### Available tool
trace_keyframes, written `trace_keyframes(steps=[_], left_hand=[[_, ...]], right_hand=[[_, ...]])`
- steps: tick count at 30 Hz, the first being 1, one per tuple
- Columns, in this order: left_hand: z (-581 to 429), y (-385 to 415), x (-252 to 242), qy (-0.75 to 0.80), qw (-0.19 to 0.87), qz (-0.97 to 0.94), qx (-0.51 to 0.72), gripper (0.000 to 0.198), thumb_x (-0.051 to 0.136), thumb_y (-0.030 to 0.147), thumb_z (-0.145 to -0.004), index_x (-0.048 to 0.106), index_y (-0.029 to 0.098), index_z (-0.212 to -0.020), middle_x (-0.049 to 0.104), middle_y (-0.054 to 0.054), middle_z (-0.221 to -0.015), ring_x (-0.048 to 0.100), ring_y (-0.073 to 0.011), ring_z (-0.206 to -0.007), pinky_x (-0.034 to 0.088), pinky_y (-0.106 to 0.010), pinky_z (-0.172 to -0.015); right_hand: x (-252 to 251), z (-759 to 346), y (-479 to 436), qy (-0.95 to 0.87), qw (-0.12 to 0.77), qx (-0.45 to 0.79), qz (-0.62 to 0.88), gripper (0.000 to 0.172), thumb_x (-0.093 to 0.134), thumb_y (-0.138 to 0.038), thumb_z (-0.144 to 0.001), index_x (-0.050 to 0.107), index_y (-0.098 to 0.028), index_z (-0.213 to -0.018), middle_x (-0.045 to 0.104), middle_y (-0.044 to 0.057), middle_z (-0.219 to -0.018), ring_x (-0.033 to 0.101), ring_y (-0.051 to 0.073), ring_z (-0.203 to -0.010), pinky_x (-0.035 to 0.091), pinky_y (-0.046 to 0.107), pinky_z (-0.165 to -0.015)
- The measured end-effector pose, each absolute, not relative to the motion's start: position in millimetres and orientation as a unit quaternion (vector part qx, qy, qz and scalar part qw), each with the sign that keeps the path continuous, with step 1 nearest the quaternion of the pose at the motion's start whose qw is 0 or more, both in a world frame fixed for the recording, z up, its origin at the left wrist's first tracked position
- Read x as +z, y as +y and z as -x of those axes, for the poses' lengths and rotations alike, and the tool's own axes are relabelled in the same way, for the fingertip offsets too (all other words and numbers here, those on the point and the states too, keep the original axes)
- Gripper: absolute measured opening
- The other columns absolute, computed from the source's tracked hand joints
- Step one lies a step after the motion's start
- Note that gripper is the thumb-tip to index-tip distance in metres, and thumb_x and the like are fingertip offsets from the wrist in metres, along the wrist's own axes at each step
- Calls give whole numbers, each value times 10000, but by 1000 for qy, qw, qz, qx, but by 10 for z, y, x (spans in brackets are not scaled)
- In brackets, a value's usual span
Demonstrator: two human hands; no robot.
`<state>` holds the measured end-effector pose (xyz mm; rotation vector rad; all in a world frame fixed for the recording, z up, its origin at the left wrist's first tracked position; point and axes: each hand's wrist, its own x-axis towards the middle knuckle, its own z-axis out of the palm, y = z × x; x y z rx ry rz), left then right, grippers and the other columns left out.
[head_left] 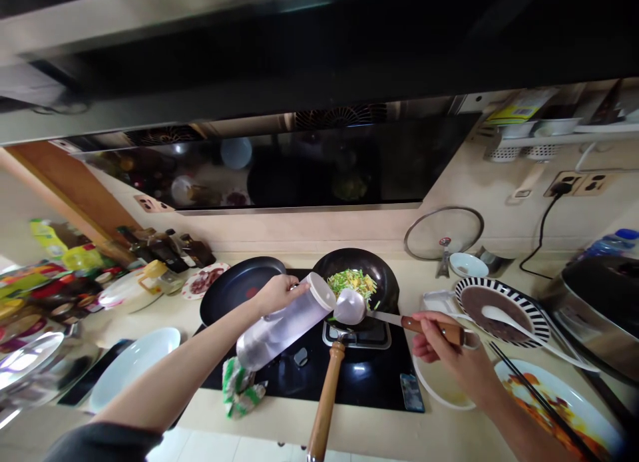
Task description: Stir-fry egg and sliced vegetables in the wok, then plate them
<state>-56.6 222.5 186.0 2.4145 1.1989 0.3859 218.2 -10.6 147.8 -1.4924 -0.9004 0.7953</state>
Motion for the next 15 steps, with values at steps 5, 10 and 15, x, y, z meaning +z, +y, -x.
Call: trace_keyframes(steps=[5, 10, 15], left_hand=[[500, 2211, 1839, 424, 211, -874, 112, 447, 496, 551, -764, 362, 214, -501, 299, 56, -483, 291, -114, -487, 212, -262, -492], [483, 2221, 1812, 424, 196, -879, 95, 462, 477, 573, -774, 380, 211, -505, 301, 55, -489, 296, -115, -497, 212, -265, -497], [597, 2246, 1800, 431, 269, -848, 151, 502, 533, 618, -743, 368, 208, -505, 287, 66, -467, 287, -97, -465, 197, -250, -466]], right_hand=[[1437, -2163, -92, -363, 604, 340, 623, 458, 612, -600, -768, 613, -193, -979, 702, 47, -675, 687, 211, -606, 579, 290, -551], [1403, -2117, -120, -373, 613, 339, 608, 443, 633, -587, -758, 627, -199, -971, 703, 42, -682, 687, 213, -601, 586, 298, -553], [1359, -2182, -163, -382, 603, 319, 623, 411, 637, -559, -769, 649, -213, -990, 713, 46, -729, 691, 224, -652, 598, 324, -609]])
